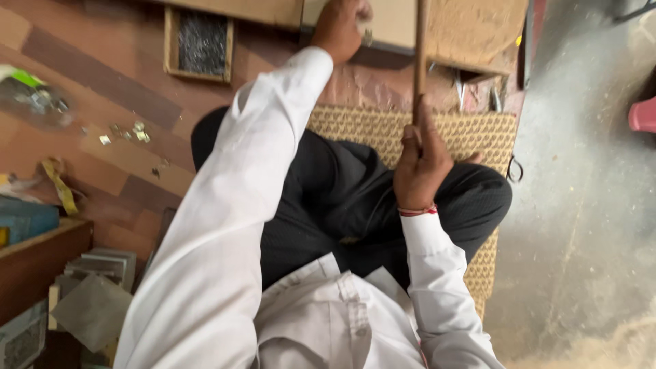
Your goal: The person sits on the floor and repeatedly places rectangular boards on a metal guide, inserts small metal fasteners, and hammers them in with a hammer. They then move the finished boards to a stack nearby.
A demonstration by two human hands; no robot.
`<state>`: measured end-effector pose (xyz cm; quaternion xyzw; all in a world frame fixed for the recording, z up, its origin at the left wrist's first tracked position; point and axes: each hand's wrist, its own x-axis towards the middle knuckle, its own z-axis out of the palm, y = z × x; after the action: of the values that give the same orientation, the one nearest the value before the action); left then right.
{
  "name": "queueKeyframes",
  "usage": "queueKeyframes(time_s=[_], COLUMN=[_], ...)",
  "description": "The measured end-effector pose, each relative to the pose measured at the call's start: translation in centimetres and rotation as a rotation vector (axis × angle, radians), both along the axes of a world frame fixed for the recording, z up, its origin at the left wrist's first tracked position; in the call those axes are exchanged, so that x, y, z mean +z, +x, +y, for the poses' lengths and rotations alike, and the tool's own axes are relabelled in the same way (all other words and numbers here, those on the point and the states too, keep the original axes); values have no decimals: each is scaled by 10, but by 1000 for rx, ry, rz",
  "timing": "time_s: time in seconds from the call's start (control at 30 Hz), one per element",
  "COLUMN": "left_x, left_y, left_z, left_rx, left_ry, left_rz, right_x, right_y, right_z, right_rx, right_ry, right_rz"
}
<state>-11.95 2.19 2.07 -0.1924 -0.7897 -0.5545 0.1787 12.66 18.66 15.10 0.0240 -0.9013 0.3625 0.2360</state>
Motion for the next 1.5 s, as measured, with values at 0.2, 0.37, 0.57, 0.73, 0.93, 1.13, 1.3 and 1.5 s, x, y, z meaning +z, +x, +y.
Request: queueKeyframes(time_s=[0.2, 0.37, 0.57, 0.73, 0.93, 1.13, 1.3, 1.5], left_x=[11, 21, 32, 39, 41, 38, 36, 38], left_y=[14, 37, 81, 98, 80, 76, 79, 79], left_z=[1, 1, 11, 15, 13, 15, 15, 16], left_rx=[83, 121, 303, 569, 399, 452, 457, 464], left_ry=[-74, -156, -78, 703, 970, 965, 981, 1008], left_rz=[103, 152, 93, -752, -936, -943, -894, -905], right_x=[-20, -15, -24, -25, -22, -24, -22, -24], right_y=[-5, 24, 36, 43, 42, 29, 28, 25], right_z=[4, 18, 11, 3, -11, -19, -23, -24], right_rx=[39, 9, -40, 11, 10, 39, -11, 13], right_ry=[-209, -524, -649, -506, -270, -18, -162, -119], right_rz=[-341, -238, -379, -378, -226, -133, -119, -271])
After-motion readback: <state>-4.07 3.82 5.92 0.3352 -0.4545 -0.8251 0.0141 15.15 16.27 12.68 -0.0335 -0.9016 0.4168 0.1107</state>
